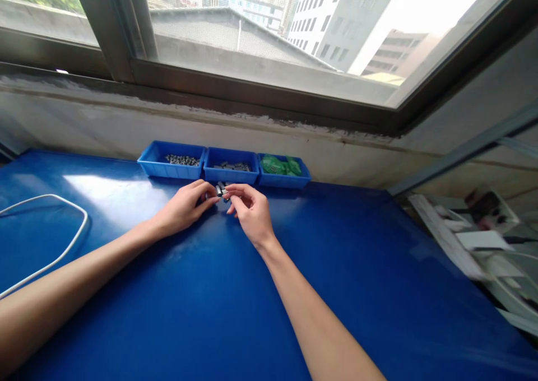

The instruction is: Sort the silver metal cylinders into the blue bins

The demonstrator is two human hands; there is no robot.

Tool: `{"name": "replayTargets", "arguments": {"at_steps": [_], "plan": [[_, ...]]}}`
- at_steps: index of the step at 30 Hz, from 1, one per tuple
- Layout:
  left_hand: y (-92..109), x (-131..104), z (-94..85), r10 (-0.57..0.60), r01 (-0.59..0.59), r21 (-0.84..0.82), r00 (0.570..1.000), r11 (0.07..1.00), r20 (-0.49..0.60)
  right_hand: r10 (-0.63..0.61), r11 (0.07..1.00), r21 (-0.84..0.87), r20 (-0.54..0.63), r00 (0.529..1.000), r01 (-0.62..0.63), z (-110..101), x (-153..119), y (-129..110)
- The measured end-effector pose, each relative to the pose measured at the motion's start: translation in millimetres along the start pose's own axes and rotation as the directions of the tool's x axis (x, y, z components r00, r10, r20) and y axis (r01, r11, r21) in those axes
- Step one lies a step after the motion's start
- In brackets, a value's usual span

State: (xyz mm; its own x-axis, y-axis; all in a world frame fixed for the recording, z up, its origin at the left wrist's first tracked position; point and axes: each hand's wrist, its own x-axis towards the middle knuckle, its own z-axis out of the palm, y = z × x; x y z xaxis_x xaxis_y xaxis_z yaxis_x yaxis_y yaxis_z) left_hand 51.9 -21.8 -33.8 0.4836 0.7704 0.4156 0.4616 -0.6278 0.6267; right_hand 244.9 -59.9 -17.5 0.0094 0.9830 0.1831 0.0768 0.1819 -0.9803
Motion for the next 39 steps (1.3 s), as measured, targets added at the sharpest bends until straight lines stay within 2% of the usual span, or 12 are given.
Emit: {"name": "replayTargets", "arguments": {"at_steps": [3, 6, 10, 14, 18, 26, 29, 31, 34, 36, 39], "plan": [[-0.2, 1.7, -4.1, -0.109, 0.084, -0.226, 0.989, 0.97, -0.1, 0.019, 1.0, 0.02, 0.024, 1.0, -0.02, 0.6, -0.7, -0.6], [-3.0, 2.4, -6.5, -0.149, 0.074, -0.404, 0.976, 0.912, -0.158, 0.025, 1.0, 0.009, 0.062, 0.998, -0.025, 1.0, -1.4, -0.7], [-4.8, 2.2, -7.0, -0.189, 0.091, -0.558, 0.974, 0.825, -0.121, 0.02, 1.0, -0.023, 0.108, 0.994, -0.017, 2.1, -3.3, -0.6], [-1.5, 0.7, -9.7, -0.201, 0.136, -0.606, 0.979, 0.784, -0.041, 0.05, 0.999, 0.011, 0.174, 0.983, -0.052, 2.9, -4.4, -2.1], [0.8, -0.6, -13.0, -0.176, 0.135, -0.555, 0.984, 0.821, -0.022, 0.057, 0.993, 0.089, 0.204, 0.977, -0.077, 3.0, -3.5, -3.7], [4.7, 0.2, -13.3, -0.123, 0.103, -0.511, 0.992, 0.853, -0.005, 0.092, 0.977, 0.177, 0.162, 0.982, -0.121, 1.6, -1.6, -4.9], [5.0, 2.2, -12.1, -0.14, 0.096, -0.472, 0.988, 0.876, -0.058, 0.078, 0.971, 0.216, 0.104, 0.991, -0.099, -0.1, 4.1, -6.4], [3.9, 3.6, -10.6, -0.153, 0.093, -0.38, 0.979, 0.92, -0.131, 0.04, 0.975, 0.216, 0.047, 0.998, -0.05, -1.5, 10.7, -7.3], [0.8, 4.6, -7.7, -0.102, 0.077, -0.126, 0.973, 0.989, -0.206, -0.037, 0.992, 0.121, -0.004, 0.999, 0.037, -4.1, 21.5, -6.3], [-1.6, 4.3, -5.2, -0.013, 0.019, 0.029, 0.982, 0.999, -0.189, -0.083, 0.996, 0.025, 0.009, 0.997, 0.083, -6.1, 26.4, -3.3], [-5.5, 2.8, -0.8, 0.121, -0.103, 0.163, 0.987, 0.981, -0.105, -0.133, 0.985, -0.097, 0.067, 0.989, 0.139, -9.2, 27.8, 2.0]]}}
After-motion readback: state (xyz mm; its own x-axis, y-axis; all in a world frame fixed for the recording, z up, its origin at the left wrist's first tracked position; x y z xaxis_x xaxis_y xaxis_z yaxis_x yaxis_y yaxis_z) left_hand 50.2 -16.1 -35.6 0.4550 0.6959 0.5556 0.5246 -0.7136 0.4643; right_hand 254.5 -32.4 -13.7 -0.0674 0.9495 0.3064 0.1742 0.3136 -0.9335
